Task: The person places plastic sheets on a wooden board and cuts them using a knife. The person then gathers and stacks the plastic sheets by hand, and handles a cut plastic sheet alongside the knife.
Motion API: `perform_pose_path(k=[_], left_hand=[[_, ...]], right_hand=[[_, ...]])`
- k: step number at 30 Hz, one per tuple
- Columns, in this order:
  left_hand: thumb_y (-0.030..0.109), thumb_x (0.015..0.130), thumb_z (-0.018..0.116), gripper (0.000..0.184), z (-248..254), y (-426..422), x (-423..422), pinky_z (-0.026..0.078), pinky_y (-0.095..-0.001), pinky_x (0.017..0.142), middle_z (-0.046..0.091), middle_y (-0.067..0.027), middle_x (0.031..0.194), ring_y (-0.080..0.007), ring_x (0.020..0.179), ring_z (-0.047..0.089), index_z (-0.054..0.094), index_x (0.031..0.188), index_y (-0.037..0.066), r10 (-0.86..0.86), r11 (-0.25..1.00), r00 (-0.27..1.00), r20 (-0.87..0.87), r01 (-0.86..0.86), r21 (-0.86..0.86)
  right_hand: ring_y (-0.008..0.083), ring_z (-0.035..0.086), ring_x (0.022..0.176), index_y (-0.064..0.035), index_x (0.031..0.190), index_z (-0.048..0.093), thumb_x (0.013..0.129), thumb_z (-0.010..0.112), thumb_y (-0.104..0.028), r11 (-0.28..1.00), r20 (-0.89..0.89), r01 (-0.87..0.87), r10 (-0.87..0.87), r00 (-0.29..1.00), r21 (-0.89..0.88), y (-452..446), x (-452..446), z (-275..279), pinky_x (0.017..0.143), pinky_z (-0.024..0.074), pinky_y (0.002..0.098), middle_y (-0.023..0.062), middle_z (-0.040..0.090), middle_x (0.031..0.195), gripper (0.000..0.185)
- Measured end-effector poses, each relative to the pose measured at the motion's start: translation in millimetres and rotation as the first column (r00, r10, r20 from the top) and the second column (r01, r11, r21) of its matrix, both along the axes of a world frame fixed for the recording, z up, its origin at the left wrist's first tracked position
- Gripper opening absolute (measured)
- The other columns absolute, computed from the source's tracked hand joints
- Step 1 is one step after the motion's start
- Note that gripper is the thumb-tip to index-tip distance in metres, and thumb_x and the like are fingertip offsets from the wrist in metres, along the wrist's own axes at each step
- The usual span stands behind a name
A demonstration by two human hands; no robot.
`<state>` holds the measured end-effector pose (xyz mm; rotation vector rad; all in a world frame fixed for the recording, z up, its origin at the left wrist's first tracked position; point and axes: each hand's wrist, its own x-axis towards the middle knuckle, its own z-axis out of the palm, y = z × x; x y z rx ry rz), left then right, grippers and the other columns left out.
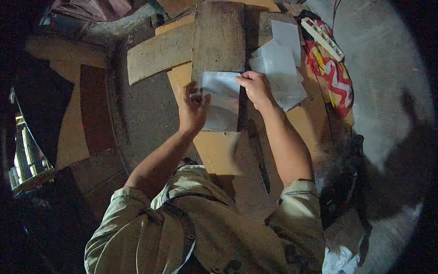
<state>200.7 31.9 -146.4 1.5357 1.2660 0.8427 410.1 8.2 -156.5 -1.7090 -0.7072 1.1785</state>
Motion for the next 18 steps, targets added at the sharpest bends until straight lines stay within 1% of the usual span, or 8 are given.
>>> perform_pose_path(k=[1,2,4,5,7,11,13,18], left_hand=[[0.013,0.078,0.067,0.051,21,-5,4,0.043,-0.0429,0.090,0.046,-0.0218,0.119,-0.0359,0.107,0.051,0.045,0.124,0.005,-0.016,0.994,0.984,-0.175,0.035,0.108],[0.013,0.078,0.067,0.051,27,-10,7,0.043,-0.0429,0.090,0.046,-0.0218,0.119,-0.0359,0.107,0.051,0.045,0.124,0.005,-0.014,0.994,0.984,-0.178,0.033,0.104],[0.015,0.077,0.069,0.053,29,-16,13,0.037,-0.0460,0.096,0.043,-0.0196,0.123,-0.0365,0.117,0.043,0.045,0.123,0.005,-0.107,0.846,0.855,-0.508,0.346,0.405],[0.019,0.077,0.067,0.051,26,-18,18,0.030,-0.0491,0.100,0.043,-0.0180,0.125,-0.0378,0.122,0.037,0.046,0.123,0.007,-0.174,0.818,0.824,-0.539,0.425,0.387],[0.021,0.079,0.064,0.049,10,-19,23,0.029,-0.0499,0.101,0.043,-0.0181,0.126,-0.0376,0.123,0.036,0.047,0.123,0.007,-0.182,0.789,0.790,-0.586,0.473,0.392],[0.025,0.085,0.055,0.049,-5,-18,21,0.026,-0.0520,0.103,0.040,-0.0186,0.131,-0.0374,0.126,0.034,0.043,0.130,0.009,-0.208,0.740,0.721,-0.661,0.558,0.377],[0.026,0.086,0.054,0.051,-6,-20,20,0.025,-0.0523,0.103,0.040,-0.0187,0.132,-0.0374,0.127,0.033,0.041,0.133,0.010,-0.207,0.734,0.699,-0.685,0.574,0.363],[0.031,0.088,0.048,0.056,-4,-18,19,0.019,-0.0547,0.108,0.034,-0.0202,0.138,-0.0391,0.132,0.027,0.033,0.140,0.015,-0.233,0.734,0.651,-0.722,0.605,0.309]], right_hand=[[0.0069,0.045,0.061,-0.0053,0.084,0.063,0.081,0.069,-0.019,0.999,0.027,0.000,-0.001,1.000,0.033,4,-1,-9,0.057,0.0352,0.0227,-0.0033,0.055,0.070,0.016],[0.0088,0.048,0.065,-0.0045,0.085,0.063,0.081,0.069,-0.020,0.998,0.054,-0.001,-0.003,0.999,0.068,6,-2,-17,0.062,0.0380,0.0238,-0.0018,0.058,0.073,0.017],[0.0113,0.051,0.072,-0.0024,0.085,0.064,0.080,0.069,-0.020,1.000,0.061,0.017,-0.018,0.998,0.022,10,-6,-17,0.070,0.0393,0.0254,0.0005,0.061,0.078,0.019],[0.0131,0.053,0.070,-0.0010,0.085,0.064,0.080,0.069,-0.021,0.999,0.126,0.008,-0.012,0.992,0.034,11,-4,-25,0.067,0.0415,0.0286,0.0032,0.062,0.076,0.021],[0.0158,0.056,0.067,0.0010,0.085,0.064,0.079,0.068,-0.023,0.999,0.219,-0.036,0.028,0.975,0.031,12,-5,-14,0.063,0.0441,0.0331,0.0083,0.063,0.074,0.025],[0.0166,0.057,0.067,0.0014,0.085,0.065,0.079,0.069,-0.022,0.999,0.228,-0.045,0.047,0.972,-0.013,17,-2,-21,0.063,0.0446,0.0332,0.0095,0.064,0.075,0.025],[0.0168,0.058,0.067,0.0027,0.085,0.065,0.078,0.069,-0.021,0.997,0.322,-0.060,0.070,0.944,-0.041,18,-5,-10,0.062,0.0449,0.0330,0.0105,0.065,0.075,0.025],[0.0174,0.058,0.066,0.0042,0.083,0.064,0.078,0.070,-0.021,1.000,0.282,-0.026,0.026,0.959,-0.002,21,-6,-10,0.062,0.0451,0.0332,0.0115,0.065,0.073,0.026]])
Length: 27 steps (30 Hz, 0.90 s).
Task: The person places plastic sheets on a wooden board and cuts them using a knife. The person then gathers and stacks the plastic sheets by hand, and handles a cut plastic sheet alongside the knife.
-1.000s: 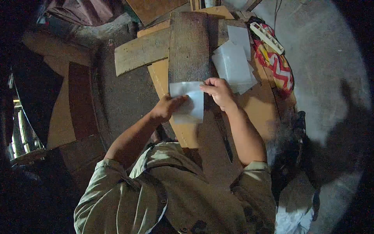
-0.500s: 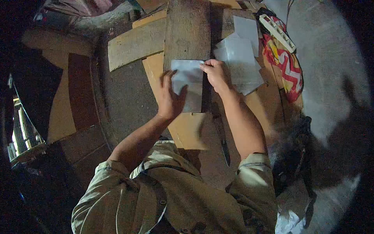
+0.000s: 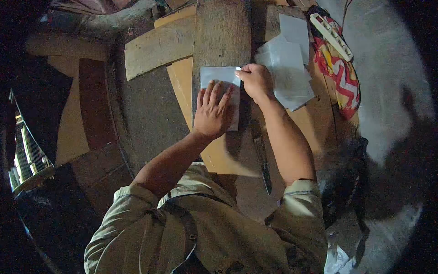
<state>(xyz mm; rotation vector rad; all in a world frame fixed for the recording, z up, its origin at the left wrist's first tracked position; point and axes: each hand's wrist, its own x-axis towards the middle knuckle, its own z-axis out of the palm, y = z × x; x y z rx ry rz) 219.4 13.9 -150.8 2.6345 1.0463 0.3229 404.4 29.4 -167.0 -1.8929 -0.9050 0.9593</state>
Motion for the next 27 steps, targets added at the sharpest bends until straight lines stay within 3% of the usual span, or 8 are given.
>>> perform_pose_path(k=[4,6,12,16,18,20,22,27], left_hand=[[0.033,0.089,0.047,0.058,-2,0,-1,0.017,-0.0552,0.108,0.031,-0.0210,0.140,-0.0406,0.134,0.024,0.030,0.142,0.015,0.001,1.000,1.000,-0.020,-0.001,0.008],[0.033,0.088,0.047,0.060,-2,1,1,0.016,-0.0558,0.109,0.030,-0.0215,0.141,-0.0418,0.134,0.023,0.028,0.143,0.016,0.005,1.000,0.999,-0.037,-0.004,0.021],[0.032,0.092,0.039,0.056,1,2,1,0.013,-0.0567,0.109,0.026,-0.0232,0.145,-0.0426,0.136,0.019,0.025,0.144,0.018,-0.002,1.000,1.000,-0.013,0.002,-0.016],[0.033,0.087,0.046,0.061,-1,1,3,0.015,-0.0572,0.108,0.026,-0.0218,0.144,-0.0424,0.135,0.021,0.027,0.144,0.020,0.009,1.000,1.000,-0.019,-0.009,-0.004],[0.032,0.086,0.047,0.063,0,2,3,0.014,-0.0568,0.109,0.025,-0.0212,0.145,-0.0422,0.136,0.020,0.027,0.144,0.020,0.025,1.000,0.999,-0.022,-0.025,-0.013],[0.032,0.085,0.048,0.063,-2,3,3,0.014,-0.0568,0.109,0.024,-0.0209,0.145,-0.0423,0.136,0.020,0.027,0.144,0.021,0.026,1.000,1.000,-0.004,-0.026,-0.008],[0.031,0.084,0.048,0.064,-2,1,3,0.014,-0.0567,0.109,0.024,-0.0207,0.146,-0.0423,0.136,0.019,0.027,0.144,0.021,0.028,1.000,1.000,0.013,-0.028,-0.010],[0.033,0.084,0.049,0.065,-3,3,1,0.015,-0.0567,0.108,0.023,-0.0207,0.147,-0.0425,0.136,0.020,0.029,0.144,0.019,0.015,1.000,1.000,0.008,-0.015,0.004]], right_hand=[[0.0174,0.058,0.065,0.0033,0.081,0.064,0.077,0.071,-0.020,0.993,0.012,-0.040,0.042,0.999,-0.109,3,1,17,0.062,0.0450,0.0330,0.0107,0.065,0.072,0.024],[0.0178,0.058,0.064,0.0015,0.079,0.065,0.076,0.072,-0.021,0.998,-0.038,-0.059,0.058,0.998,-0.024,5,6,7,0.062,0.0449,0.0332,0.0102,0.065,0.070,0.024],[0.0191,0.060,0.065,-0.0008,0.077,0.066,0.074,0.072,-0.027,0.989,0.111,-0.121,0.130,0.985,-0.085,10,13,-6,0.063,0.0460,0.0351,0.0120,0.065,0.070,0.027],[0.0224,0.062,0.066,-0.0012,0.077,0.066,0.074,0.072,-0.027,0.974,0.188,-0.143,0.175,0.966,-0.174,7,3,25,0.064,0.0469,0.0363,0.0139,0.066,0.072,0.027],[0.0267,0.064,0.069,-0.0014,0.076,0.065,0.075,0.072,-0.028,0.986,0.372,-0.116,0.152,0.916,-0.116,8,0,18,0.066,0.0479,0.0380,0.0151,0.066,0.074,0.027],[0.0294,0.065,0.074,-0.0017,0.081,0.065,0.077,0.070,-0.025,0.989,0.315,-0.119,0.140,0.939,-0.087,3,-2,15,0.068,0.0488,0.0384,0.0153,0.067,0.080,0.024],[0.0278,0.065,0.076,-0.0011,0.088,0.063,0.081,0.067,-0.019,0.976,0.263,-0.051,-0.006,0.965,0.211,-6,-11,16,0.070,0.0492,0.0371,0.0138,0.067,0.082,0.020],[0.0269,0.061,0.088,-0.0030,0.106,0.057,0.083,0.064,-0.014,0.977,0.357,0.037,-0.112,0.927,0.211,-88,-33,25,0.076,0.0480,0.0350,0.0141,0.062,0.097,0.026]])
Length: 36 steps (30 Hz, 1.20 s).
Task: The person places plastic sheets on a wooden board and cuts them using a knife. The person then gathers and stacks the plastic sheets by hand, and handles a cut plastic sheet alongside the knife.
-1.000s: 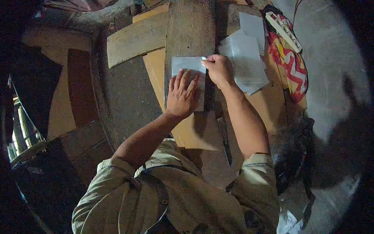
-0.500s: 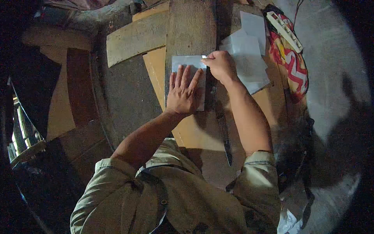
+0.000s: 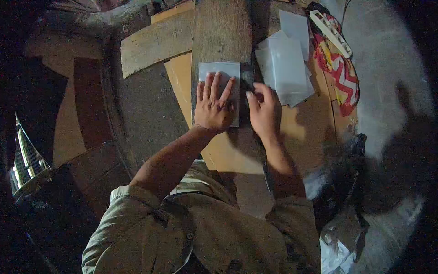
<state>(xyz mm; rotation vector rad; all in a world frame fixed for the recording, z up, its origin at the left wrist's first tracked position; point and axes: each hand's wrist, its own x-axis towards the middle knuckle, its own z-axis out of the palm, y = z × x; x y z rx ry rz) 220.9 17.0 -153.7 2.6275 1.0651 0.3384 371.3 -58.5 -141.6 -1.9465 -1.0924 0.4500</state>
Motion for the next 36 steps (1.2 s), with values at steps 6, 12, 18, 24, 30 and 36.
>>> perform_pose_path(k=[6,12,18,24,30,36], left_hand=[[0.033,0.084,0.049,0.065,0,0,-1,0.015,-0.0568,0.108,0.025,-0.0227,0.145,-0.0428,0.135,0.019,0.028,0.144,0.018,-0.005,1.000,1.000,0.018,0.005,0.001],[0.031,0.086,0.046,0.062,1,0,-1,0.014,-0.0569,0.108,0.023,-0.0230,0.146,-0.0432,0.135,0.019,0.028,0.144,0.018,-0.005,1.000,1.000,0.005,0.005,-0.004],[0.030,0.087,0.044,0.061,-1,1,-2,0.014,-0.0566,0.108,0.021,-0.0233,0.147,-0.0433,0.136,0.018,0.027,0.144,0.018,-0.017,1.000,1.000,-0.018,0.017,0.006],[0.026,0.088,0.044,0.059,-1,2,-2,0.014,-0.0568,0.108,0.020,-0.0232,0.147,-0.0437,0.136,0.019,0.028,0.144,0.018,-0.005,1.000,0.999,0.048,0.006,-0.028],[0.028,0.085,0.048,0.056,-3,3,-2,0.016,-0.0577,0.107,0.022,-0.0234,0.147,-0.0438,0.135,0.020,0.038,0.138,0.014,-0.019,1.000,1.000,-0.007,0.019,-0.001],[0.031,0.084,0.050,0.060,-2,1,-2,0.016,-0.0577,0.108,0.023,-0.0237,0.146,-0.0433,0.136,0.020,0.034,0.140,0.015,0.000,1.000,0.999,0.046,0.001,-0.025]], right_hand=[[0.0352,0.052,0.095,0.0001,0.124,0.046,0.084,0.059,-0.019,0.990,0.284,-0.064,0.097,0.954,-0.123,-92,-30,4,0.086,0.0400,0.0473,0.0205,0.053,0.106,0.046],[0.0401,0.053,0.102,-0.0006,0.128,0.040,0.087,0.056,-0.017,0.952,0.255,-0.071,0.151,0.955,-0.298,-129,-34,-35,0.091,0.0396,0.0480,0.0221,0.051,0.115,0.047],[0.0236,0.056,0.085,-0.0039,0.106,0.046,0.079,0.054,-0.001,0.983,-0.327,0.170,-0.181,0.927,-0.065,-93,-16,47,0.075,0.0464,0.0359,0.0098,0.051,0.089,0.029],[0.0187,0.047,0.068,-0.0025,0.095,0.047,0.085,0.057,-0.036,0.673,-0.483,0.118,0.387,0.785,0.731,-22,-3,124,0.063,0.0404,0.0313,0.0093,0.050,0.077,0.036],[0.0211,0.044,0.063,-0.0014,0.086,0.046,0.088,0.049,-0.049,0.421,-0.343,0.053,0.653,0.675,0.906,48,-10,104,0.058,0.0376,0.0367,0.0103,0.048,0.071,0.047],[0.0203,0.044,0.061,-0.0004,0.082,0.046,0.089,0.051,-0.041,0.352,-0.261,0.009,0.674,0.691,0.936,65,-27,108,0.058,0.0388,0.0353,0.0126,0.049,0.070,0.041]])
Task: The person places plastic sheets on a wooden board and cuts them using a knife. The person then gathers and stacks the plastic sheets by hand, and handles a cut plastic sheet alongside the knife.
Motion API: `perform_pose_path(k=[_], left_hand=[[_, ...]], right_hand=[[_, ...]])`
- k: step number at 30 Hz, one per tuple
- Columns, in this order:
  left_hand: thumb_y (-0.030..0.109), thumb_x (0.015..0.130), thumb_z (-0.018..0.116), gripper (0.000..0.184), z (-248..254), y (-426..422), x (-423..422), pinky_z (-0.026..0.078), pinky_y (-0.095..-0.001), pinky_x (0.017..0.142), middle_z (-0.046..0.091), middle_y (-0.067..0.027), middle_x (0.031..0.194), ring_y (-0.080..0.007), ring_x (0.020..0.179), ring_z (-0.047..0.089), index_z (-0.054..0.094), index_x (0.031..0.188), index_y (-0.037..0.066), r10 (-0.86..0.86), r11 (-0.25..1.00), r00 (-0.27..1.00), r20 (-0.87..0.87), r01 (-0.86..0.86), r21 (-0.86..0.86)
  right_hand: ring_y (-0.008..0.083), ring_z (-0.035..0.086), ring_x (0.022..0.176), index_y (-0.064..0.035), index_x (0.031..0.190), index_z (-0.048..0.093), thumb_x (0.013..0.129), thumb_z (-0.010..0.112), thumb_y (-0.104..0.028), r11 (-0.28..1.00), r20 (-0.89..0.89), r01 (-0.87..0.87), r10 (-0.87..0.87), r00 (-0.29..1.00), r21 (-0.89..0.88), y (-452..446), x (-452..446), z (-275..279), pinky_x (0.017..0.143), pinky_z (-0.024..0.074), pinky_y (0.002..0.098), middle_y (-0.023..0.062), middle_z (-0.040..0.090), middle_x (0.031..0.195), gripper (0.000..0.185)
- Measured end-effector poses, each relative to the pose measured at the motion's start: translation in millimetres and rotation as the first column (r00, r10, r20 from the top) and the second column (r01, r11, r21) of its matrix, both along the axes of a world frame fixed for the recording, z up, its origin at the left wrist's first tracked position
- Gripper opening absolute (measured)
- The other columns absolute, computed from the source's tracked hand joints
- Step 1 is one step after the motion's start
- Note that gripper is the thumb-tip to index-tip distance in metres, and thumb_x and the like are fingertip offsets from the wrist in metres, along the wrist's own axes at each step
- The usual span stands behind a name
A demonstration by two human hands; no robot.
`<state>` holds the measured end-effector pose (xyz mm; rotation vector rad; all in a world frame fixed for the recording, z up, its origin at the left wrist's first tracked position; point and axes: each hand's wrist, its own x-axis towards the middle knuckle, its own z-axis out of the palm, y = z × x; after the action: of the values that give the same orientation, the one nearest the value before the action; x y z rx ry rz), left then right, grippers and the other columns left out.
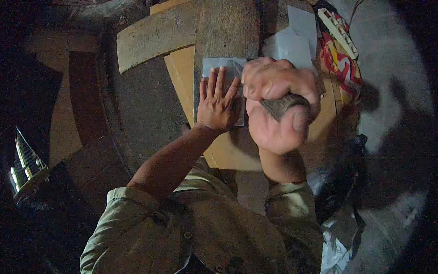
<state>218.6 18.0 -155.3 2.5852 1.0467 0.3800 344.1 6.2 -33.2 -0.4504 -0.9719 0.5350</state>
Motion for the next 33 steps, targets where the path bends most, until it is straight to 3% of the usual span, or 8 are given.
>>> perform_pose_path(k=[7,13,15,19,23,25,28,33], left_hand=[[0.028,0.086,0.047,0.062,5,2,3,0.016,-0.0579,0.108,0.021,-0.0245,0.147,-0.0433,0.136,0.019,0.027,0.144,0.017,-0.013,0.999,0.998,-0.061,0.011,-0.030],[0.027,0.084,0.048,0.064,7,3,2,0.015,-0.0580,0.108,0.021,-0.0228,0.147,-0.0438,0.136,0.018,0.027,0.144,0.018,-0.024,0.999,0.998,-0.057,0.021,-0.041],[0.027,0.084,0.049,0.064,2,3,1,0.015,-0.0579,0.108,0.022,-0.0220,0.147,-0.0437,0.136,0.019,0.028,0.144,0.019,-0.030,0.999,0.997,-0.074,0.027,-0.028],[0.027,0.084,0.049,0.064,1,2,2,0.014,-0.0575,0.109,0.023,-0.0216,0.147,-0.0429,0.136,0.019,0.027,0.144,0.020,-0.020,1.000,0.999,-0.040,0.019,-0.021],[0.031,0.084,0.049,0.063,2,3,1,0.016,-0.0581,0.108,0.026,-0.0221,0.146,-0.0429,0.135,0.021,0.029,0.143,0.020,-0.027,1.000,0.998,-0.061,0.027,-0.001],[0.034,0.083,0.051,0.062,0,4,0,0.018,-0.0592,0.107,0.028,-0.0225,0.144,-0.0431,0.135,0.022,0.035,0.140,0.017,-0.020,0.999,1.000,-0.013,0.021,0.037],[0.034,0.083,0.048,0.054,-2,2,-1,0.018,-0.0599,0.107,0.033,-0.0238,0.140,-0.0435,0.136,0.020,0.045,0.131,0.011,-0.026,1.000,1.000,0.014,0.026,-0.013],[0.034,0.085,0.043,0.057,-7,2,-2,0.015,-0.0593,0.108,0.028,-0.0234,0.143,-0.0443,0.136,0.019,0.038,0.137,0.012,-0.039,0.999,0.999,-0.015,0.038,-0.030]], right_hand=[[0.0216,0.047,0.061,0.0014,0.080,0.048,0.087,0.055,-0.036,0.998,-0.007,-0.005,0.004,1.000,-0.055,25,12,-24,0.059,0.0407,0.0352,0.0126,0.050,0.069,0.039],[0.0271,0.051,0.074,-0.0028,0.090,0.045,0.085,0.049,-0.051,0.982,0.193,0.002,0.035,0.981,-0.188,23,9,-24,0.080,0.0410,0.0467,0.0145,0.052,0.079,0.048],[0.0246,0.049,0.071,-0.0021,0.089,0.046,0.083,0.050,-0.054,0.945,0.143,-0.205,0.247,0.958,-0.256,17,14,-29,0.075,0.0407,0.0423,0.0130,0.052,0.076,0.053],[0.0190,0.046,0.062,0.0036,0.077,0.052,0.076,0.064,-0.054,0.963,0.010,-0.095,0.101,0.995,-0.252,23,8,-24,0.059,0.0374,0.0318,0.0100,0.050,0.065,0.059],[0.0203,0.044,0.063,0.0023,0.078,0.050,0.076,0.063,-0.057,0.985,-0.048,-0.153,0.149,0.988,-0.078,17,2,-14,0.060,0.0358,0.0334,0.0093,0.048,0.068,0.061],[0.0207,0.043,0.064,0.0012,0.078,0.049,0.075,0.064,-0.058,0.983,-0.080,-0.159,0.152,0.985,-0.094,13,-10,-14,0.061,0.0353,0.0348,0.0096,0.047,0.070,0.061],[0.0199,0.040,0.063,-0.0038,0.080,0.045,0.080,0.047,-0.066,0.988,0.076,-0.136,0.141,0.987,-0.069,13,-22,-13,0.061,0.0329,0.0360,0.0090,0.045,0.071,0.062],[0.0210,0.041,0.066,-0.0028,0.079,0.045,0.081,0.049,-0.057,0.979,0.009,-0.118,0.121,0.993,-0.165,36,-23,-34,0.061,0.0315,0.0368,0.0094,0.045,0.071,0.055]])
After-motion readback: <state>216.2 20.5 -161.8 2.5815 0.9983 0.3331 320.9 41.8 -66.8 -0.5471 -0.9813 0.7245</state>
